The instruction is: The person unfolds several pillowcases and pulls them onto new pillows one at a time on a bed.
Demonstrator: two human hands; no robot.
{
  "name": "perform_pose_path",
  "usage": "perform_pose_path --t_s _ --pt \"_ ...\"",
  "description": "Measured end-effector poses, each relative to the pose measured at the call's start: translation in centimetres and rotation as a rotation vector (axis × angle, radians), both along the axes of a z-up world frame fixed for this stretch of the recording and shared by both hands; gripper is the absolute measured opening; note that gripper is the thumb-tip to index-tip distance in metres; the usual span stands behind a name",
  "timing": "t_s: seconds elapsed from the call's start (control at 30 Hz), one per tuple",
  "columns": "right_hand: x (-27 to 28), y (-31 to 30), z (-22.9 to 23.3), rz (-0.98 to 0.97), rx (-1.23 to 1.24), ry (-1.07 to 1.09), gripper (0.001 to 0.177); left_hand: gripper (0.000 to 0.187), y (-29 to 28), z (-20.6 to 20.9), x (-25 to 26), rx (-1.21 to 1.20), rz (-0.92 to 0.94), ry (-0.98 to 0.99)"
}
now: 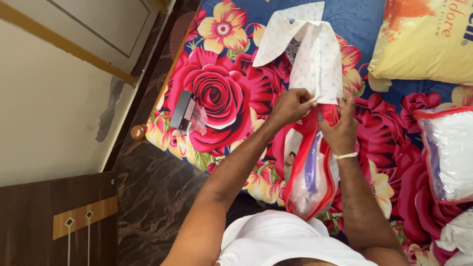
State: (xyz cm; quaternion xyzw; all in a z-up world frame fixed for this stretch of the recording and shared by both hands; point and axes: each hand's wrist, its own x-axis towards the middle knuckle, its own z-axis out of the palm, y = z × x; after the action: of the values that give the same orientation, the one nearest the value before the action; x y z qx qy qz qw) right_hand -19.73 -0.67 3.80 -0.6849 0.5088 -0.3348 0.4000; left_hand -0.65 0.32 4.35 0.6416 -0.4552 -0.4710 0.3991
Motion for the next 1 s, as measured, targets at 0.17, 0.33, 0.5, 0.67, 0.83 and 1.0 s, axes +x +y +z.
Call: perform_pose_path --t_s 0.17,0.33,0.5,0.67,0.83,1.0 --pt "0.3 1.6 0.5 -0.043 -0.296 0.239 0.061 0.022 1.1 -1.1 -1.7 -0.064 -0.042 -0.209" --pt "0.3 4.7 1.8 -0.058 -0.460 0.432 0.059 0.027 2.0 -2.7 -0.8 -0.048 0.011 0.008" --pt "0.6 4.1 1.4 0.054 -0.316 0.380 0.048 0.027 2.3 -3.0 -0.4 -0.095 -0.054 0.151" --pt "1.7 4.4 3.9 0.151 -0.499 0.528 0.084 0.028 1.5 -2.3 0.3 -0.101 -0.039 0.325" --pt "1.3 4.1 2.4 0.205 -0.481 0.565 0.069 0.024 0.4 -0.5 0.3 -0.089 -0.056 0.308" --pt "0.6 1.3 -1.1 0.143 -0.326 0.517 0.014 0.023 0.7 0.2 -2.8 -0.190 -0.144 0.203"
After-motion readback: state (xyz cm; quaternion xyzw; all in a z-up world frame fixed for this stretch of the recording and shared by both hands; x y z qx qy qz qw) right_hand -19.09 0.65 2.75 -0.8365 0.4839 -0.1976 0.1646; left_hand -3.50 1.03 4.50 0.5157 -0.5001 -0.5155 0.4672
